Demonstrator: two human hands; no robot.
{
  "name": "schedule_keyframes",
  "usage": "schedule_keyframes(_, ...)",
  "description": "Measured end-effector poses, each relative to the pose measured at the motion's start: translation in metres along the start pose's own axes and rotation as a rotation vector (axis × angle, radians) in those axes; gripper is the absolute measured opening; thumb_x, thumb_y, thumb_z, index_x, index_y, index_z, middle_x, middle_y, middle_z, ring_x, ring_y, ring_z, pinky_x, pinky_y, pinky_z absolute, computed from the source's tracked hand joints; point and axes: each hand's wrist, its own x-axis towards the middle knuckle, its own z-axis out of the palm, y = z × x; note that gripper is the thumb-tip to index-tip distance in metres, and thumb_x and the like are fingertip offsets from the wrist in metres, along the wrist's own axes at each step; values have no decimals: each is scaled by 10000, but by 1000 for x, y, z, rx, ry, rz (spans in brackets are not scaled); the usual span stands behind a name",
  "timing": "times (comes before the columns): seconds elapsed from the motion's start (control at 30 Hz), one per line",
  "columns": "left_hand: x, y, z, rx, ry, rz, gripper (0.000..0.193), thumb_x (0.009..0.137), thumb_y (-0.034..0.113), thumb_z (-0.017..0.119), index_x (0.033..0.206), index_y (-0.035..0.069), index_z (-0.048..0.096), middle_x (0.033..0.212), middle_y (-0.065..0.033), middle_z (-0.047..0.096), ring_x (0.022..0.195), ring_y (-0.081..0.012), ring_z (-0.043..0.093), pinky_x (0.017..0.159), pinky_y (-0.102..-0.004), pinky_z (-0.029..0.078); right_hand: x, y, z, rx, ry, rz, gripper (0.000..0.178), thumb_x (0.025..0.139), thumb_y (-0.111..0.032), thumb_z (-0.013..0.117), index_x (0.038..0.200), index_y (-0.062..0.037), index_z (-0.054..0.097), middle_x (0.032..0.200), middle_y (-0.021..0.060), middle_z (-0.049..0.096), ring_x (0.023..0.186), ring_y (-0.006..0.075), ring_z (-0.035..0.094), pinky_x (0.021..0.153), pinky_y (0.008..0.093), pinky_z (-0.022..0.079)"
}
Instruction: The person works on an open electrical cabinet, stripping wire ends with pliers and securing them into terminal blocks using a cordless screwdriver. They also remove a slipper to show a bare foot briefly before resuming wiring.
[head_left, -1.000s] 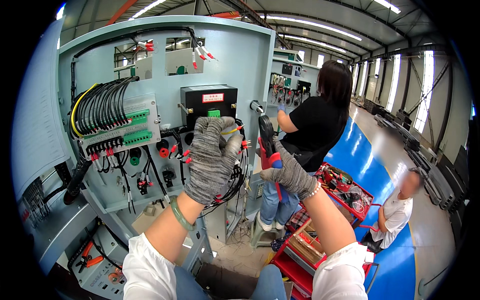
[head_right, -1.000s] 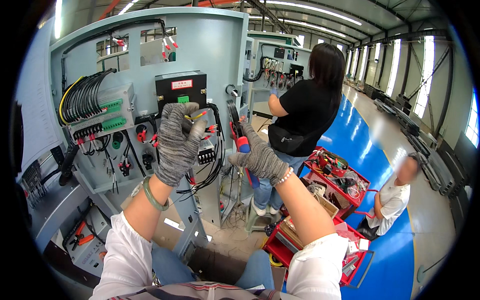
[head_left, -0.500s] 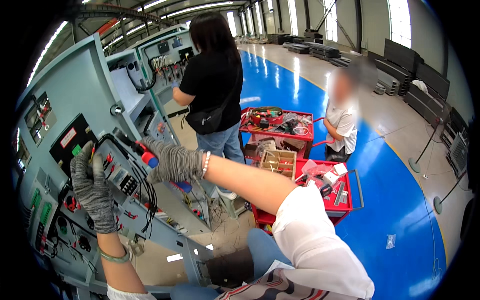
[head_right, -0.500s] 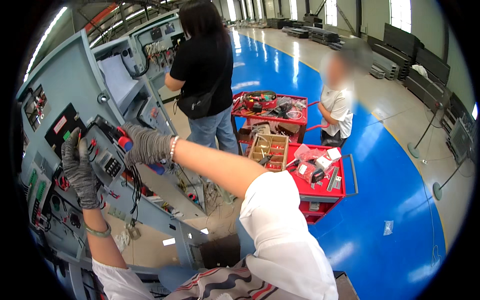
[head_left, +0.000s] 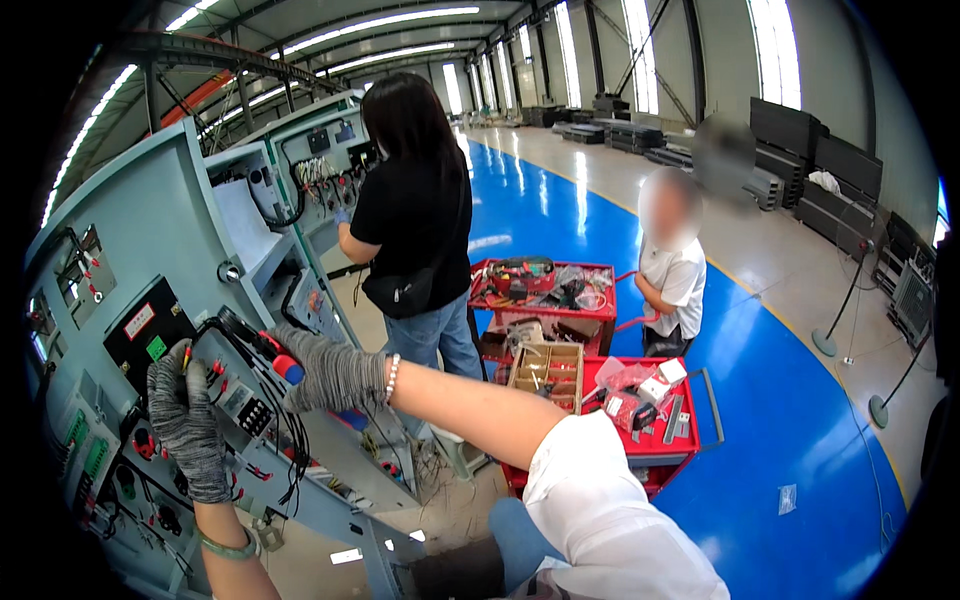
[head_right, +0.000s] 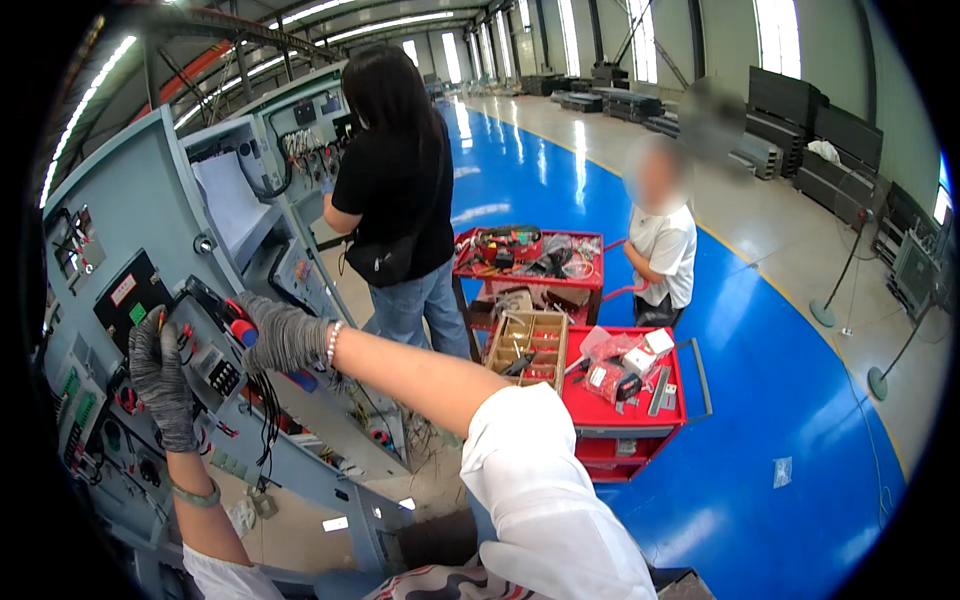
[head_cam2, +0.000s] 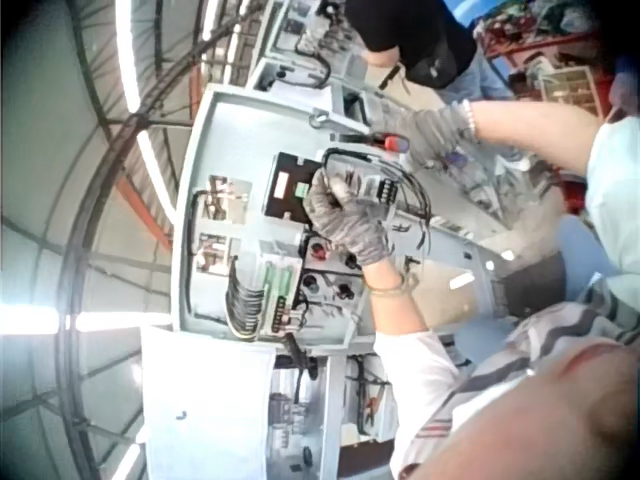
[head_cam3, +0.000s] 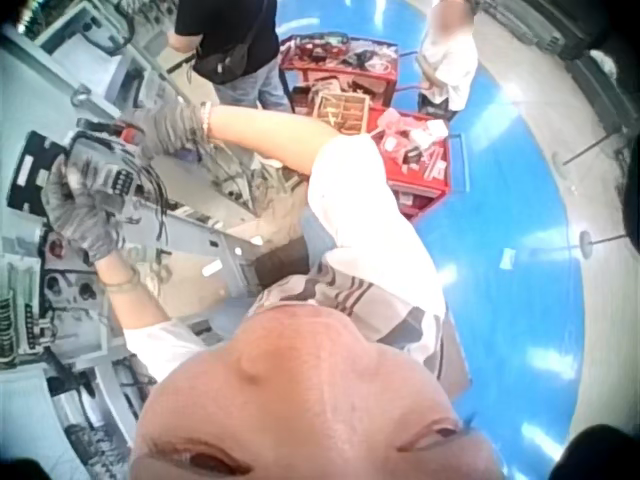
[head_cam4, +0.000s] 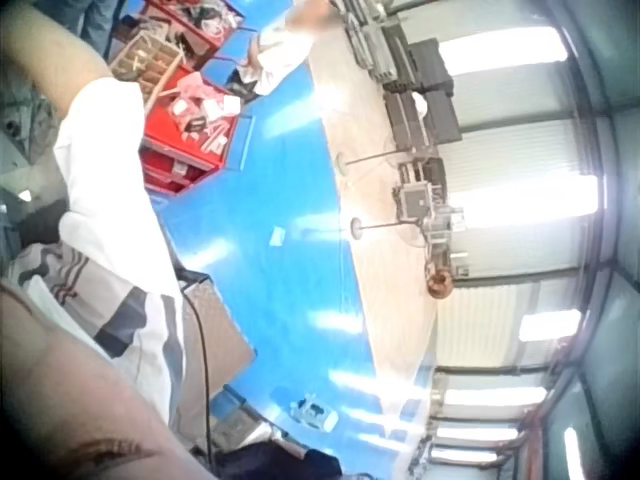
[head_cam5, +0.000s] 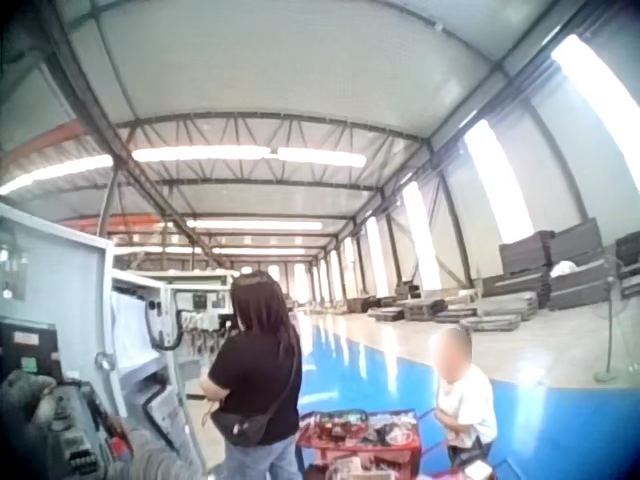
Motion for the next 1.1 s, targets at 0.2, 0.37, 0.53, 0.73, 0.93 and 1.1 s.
schedule_keyframes(0.2, 3, -7, -12, 90, 1, 55, 236, 893, 112, 573, 1107, 16, 603, 1039, -59, 592, 963, -127, 559, 864, -279, 459, 10, 3, 9, -2, 41, -20, 899, 591, -260, 793, 1325, -2, 343, 1226, 220, 501, 1144, 305, 510, 957, 359, 420)
schedule_keyframes(0.37, 0, -3, -2, 97, 20, 16, 227, 889, 120, 581, 1094, 29, 616, 1017, -56, 606, 953, -143, 562, 875, -284, 438, 9, 1, 3, 13, -28, 85, 901, 592, -262, 786, 1326, 15, 343, 1134, 227, 568, 998, 286, 594, 865, 365, 479)
schedule_keyframes(0.53, -1, -4, -12, 133, 14, 122, 217, 859, 98, 589, 1062, 38, 633, 975, -71, 591, 931, -192, 560, 865, -323, 439, 7, -12, 5, 157, -81, 103, 831, 613, -280, 752, 1298, 9, 378, 1093, 232, 585, 984, 288, 602, 814, 378, 493)
schedule_keyframes(0.73, 4, 16, -10, 244, 14, 204, 195, 819, 51, 620, 1009, 47, 662, 858, -73, 598, 814, -169, 580, 754, -284, 462, 10, -31, -9, -35, -115, 146, 941, 644, -316, 771, 1372, 27, 283, 1280, 235, 465, 1165, 290, 491, 966, 349, 395)
schedule_keyframes(0.93, 2, 20, -10, 91, 38, 53, 183, 815, 67, 640, 993, 51, 676, 833, -77, 598, 762, -154, 585, 711, -272, 474, 17, -43, -7, 87, -179, 196, 976, 649, -342, 783, 1392, 8, 255, 1302, 241, 443, 1190, 281, 468, 989, 334, 378)
schedule_keyframes(1.1, 3, 13, -13, 125, 18, 132, 187, 816, 70, 633, 997, 51, 677, 825, -85, 604, 753, -158, 588, 692, -275, 478, 25, -35, -4, -24, -174, 126, 992, 637, -377, 787, 1397, -12, 265, 1273, 247, 462, 1162, 294, 487, 971, 356, 393)
